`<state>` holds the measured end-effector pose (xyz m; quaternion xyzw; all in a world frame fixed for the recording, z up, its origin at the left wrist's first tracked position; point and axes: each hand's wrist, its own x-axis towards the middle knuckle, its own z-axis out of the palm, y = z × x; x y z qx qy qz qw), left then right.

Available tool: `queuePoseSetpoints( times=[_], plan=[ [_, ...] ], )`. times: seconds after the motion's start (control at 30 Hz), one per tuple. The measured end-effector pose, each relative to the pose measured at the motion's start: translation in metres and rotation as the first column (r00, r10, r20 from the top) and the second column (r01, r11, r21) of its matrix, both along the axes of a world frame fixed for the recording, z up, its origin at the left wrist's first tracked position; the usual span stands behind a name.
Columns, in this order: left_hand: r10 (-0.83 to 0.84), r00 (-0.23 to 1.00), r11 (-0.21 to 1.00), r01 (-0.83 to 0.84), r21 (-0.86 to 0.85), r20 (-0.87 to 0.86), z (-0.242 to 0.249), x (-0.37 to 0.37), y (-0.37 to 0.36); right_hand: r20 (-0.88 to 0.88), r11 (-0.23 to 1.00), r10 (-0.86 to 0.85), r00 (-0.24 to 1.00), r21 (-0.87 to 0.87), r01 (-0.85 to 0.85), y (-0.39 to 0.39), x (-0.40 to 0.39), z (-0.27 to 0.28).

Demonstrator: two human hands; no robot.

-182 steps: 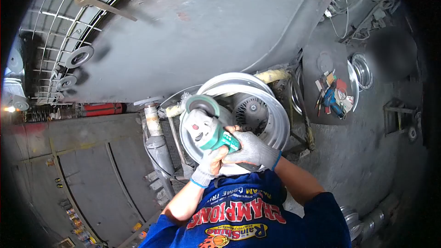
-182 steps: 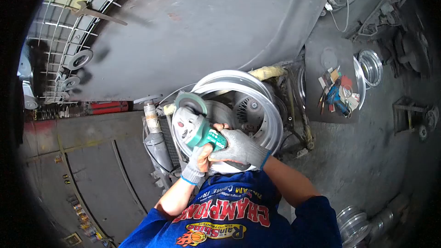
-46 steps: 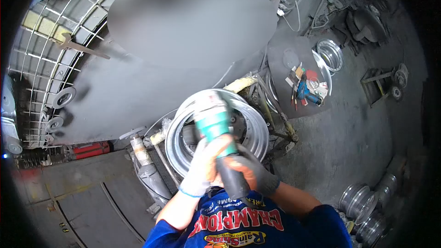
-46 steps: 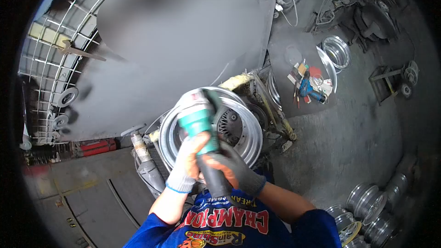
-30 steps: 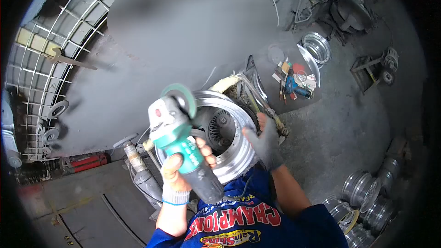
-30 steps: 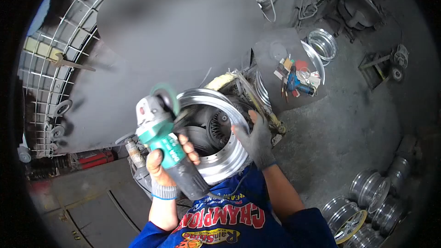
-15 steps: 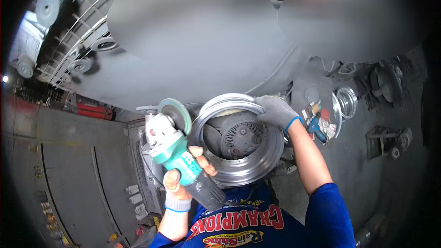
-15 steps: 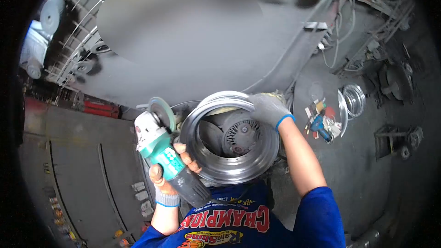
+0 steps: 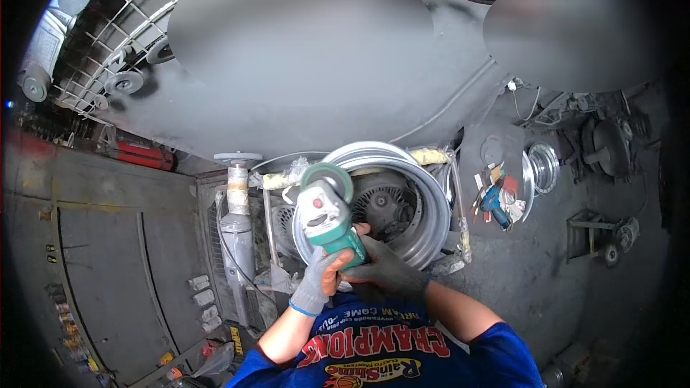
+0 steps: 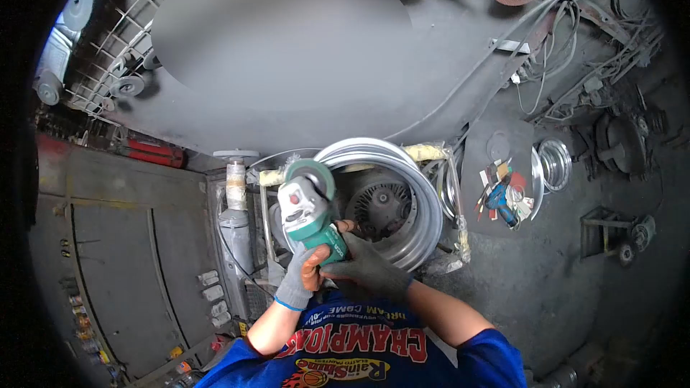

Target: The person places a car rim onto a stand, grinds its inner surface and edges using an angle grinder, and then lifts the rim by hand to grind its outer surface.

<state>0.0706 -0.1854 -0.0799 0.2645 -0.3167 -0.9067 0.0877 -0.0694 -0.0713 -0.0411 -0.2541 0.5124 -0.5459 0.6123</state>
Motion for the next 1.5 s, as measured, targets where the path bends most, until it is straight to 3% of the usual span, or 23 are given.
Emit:
queuePoseSetpoints(
  times=[0.07, 0.17, 0.27, 0.37, 0.4, 0.5, 0.53, 0.57, 0.77, 0.83, 0.87, 0.9, 0.93, 0.97, 1.0, 1.03, 1.07, 1.17, 1.3, 1.33, 1.37, 1.43, 1.5],
  plan=[
    [-0.012, 0.994, 0.974, 0.036, 0.222, -0.109, -0.021, 0.008, -0.01, -0.319, 0.987, 0.156, 0.935, 0.078, -0.139, -0.009, -0.01, -0.01],
    [0.049, 0.986, 0.998, -0.042, 0.045, -0.16, -0.021, 0.009, 0.005, -0.405, 0.988, 0.136, 0.904, -0.013, -0.154, -0.017, -0.017, -0.026],
    [0.035, 0.996, 0.997, -0.029, -0.067, 0.08, -0.068, 0.027, 0.014, -0.374, 0.987, 0.149, 0.915, -0.004, -0.162, -0.015, -0.029, -0.026],
    [0.066, 0.996, 0.997, -0.065, -0.033, 0.054, -0.036, -0.01, 0.009, -0.424, 0.998, 0.036, 0.905, -0.026, -0.052, 0.001, -0.033, -0.053],
    [-0.05, 0.982, 0.992, 0.07, 0.103, -0.182, -0.035, -0.024, 0.002, -0.363, 1.0, 0.002, 0.932, -0.019, -0.009, 0.007, -0.036, -0.049],
    [-0.072, 0.963, 0.843, 0.199, 0.5, -0.26, -0.004, -0.064, 0.006, -0.172, 0.971, -0.236, 0.956, -0.067, 0.228, 0.031, -0.028, -0.062],
    [-0.222, 0.971, 0.95, 0.235, 0.205, -0.086, 0.004, -0.077, 0.015, 0.167, 0.936, -0.346, 0.923, -0.011, 0.353, 0.035, -0.024, -0.04],
    [-0.303, 0.944, 0.943, 0.316, -0.102, 0.128, 0.007, -0.084, 0.019, 0.17, 0.935, -0.349, 0.922, -0.008, 0.355, 0.043, -0.018, -0.044],
    [-0.407, 0.913, 0.913, 0.406, 0.052, 0.022, 0.027, -0.093, 0.029, 0.429, 0.868, -0.454, 0.781, 0.012, 0.497, 0.094, 0.025, -0.111],
    [-0.385, 0.907, 0.85, 0.421, -0.318, 0.172, 0.039, -0.076, 0.017, 0.269, 0.868, -0.487, 0.831, 0.042, 0.495, 0.061, 0.012, -0.048],
    [-0.38, 0.908, 0.852, 0.417, -0.316, 0.175, 0.018, -0.057, 0.01, 0.215, 0.868, -0.492, 0.844, 0.053, 0.493, 0.046, 0.006, -0.029],
    [-0.305, 0.92, 0.913, 0.357, 0.2, -0.246, -0.021, -0.033, 0.001, -0.017, 0.947, -0.322, 0.947, -0.02, 0.322, 0.033, -0.002, -0.023],
    [-0.158, 0.895, 0.825, 0.352, 0.442, -0.418, -0.024, -0.022, 0.004, -0.259, 0.99, -0.137, 0.956, -0.049, 0.128, 0.021, -0.009, -0.016],
    [0.0, 0.847, 0.648, 0.405, 0.645, -0.532, -0.027, -0.011, 0.006, -0.257, 0.99, -0.141, 0.956, -0.052, 0.132, 0.007, -0.015, -0.004],
    [0.027, 0.96, 0.93, 0.077, 0.358, -0.277, 0.003, -0.007, 0.014, -0.293, 0.999, 0.04, 0.955, 0.014, -0.038, -0.005, -0.019, 0.009],
    [0.182, 0.982, 0.978, -0.186, -0.091, -0.051, 0.022, -0.006, 0.019, -0.322, 0.975, 0.221, 0.921, 0.084, -0.205, -0.015, -0.02, 0.016],
    [0.213, 0.975, 0.976, -0.209, 0.065, -0.061, 0.025, -0.005, 0.02, -0.319, 0.96, 0.274, 0.907, 0.038, -0.276, -0.022, -0.012, -0.007],
    [0.344, 0.935, 0.938, -0.338, 0.075, -0.084, 0.017, -0.011, 0.022, -0.362, 0.983, 0.176, 0.916, 0.021, -0.181, -0.024, -0.006, -0.014],
    [0.073, 0.997, 0.997, -0.073, 0.017, -0.011, 0.017, -0.034, 0.014, -0.246, 0.998, -0.059, 0.967, 0.019, 0.066, 0.0, -0.019, -0.011],
    [-0.005, 1.0, 0.977, 0.01, -0.214, 0.027, 0.019, -0.049, 0.013, -0.157, 0.994, -0.11, 0.982, 0.004, 0.112, 0.009, -0.023, -0.014],
    [-0.007, 0.999, 0.994, 0.012, -0.107, 0.046, 0.025, -0.063, 0.018, -0.153, 0.993, -0.115, 0.982, 0.003, 0.117, 0.02, -0.025, -0.017],
    [-0.148, 0.974, 0.973, 0.175, -0.149, 0.174, 0.02, -0.08, 0.021, 0.316, 0.918, -0.383, 0.868, 0.025, 0.395, 0.042, -0.017, -0.02],
    [-0.356, 0.88, 0.892, 0.42, -0.168, 0.315, 0.049, -0.109, 0.024, 0.408, 0.82, -0.541, 0.735, 0.063, 0.569, 0.058, 0.003, -0.018]
  ],
)
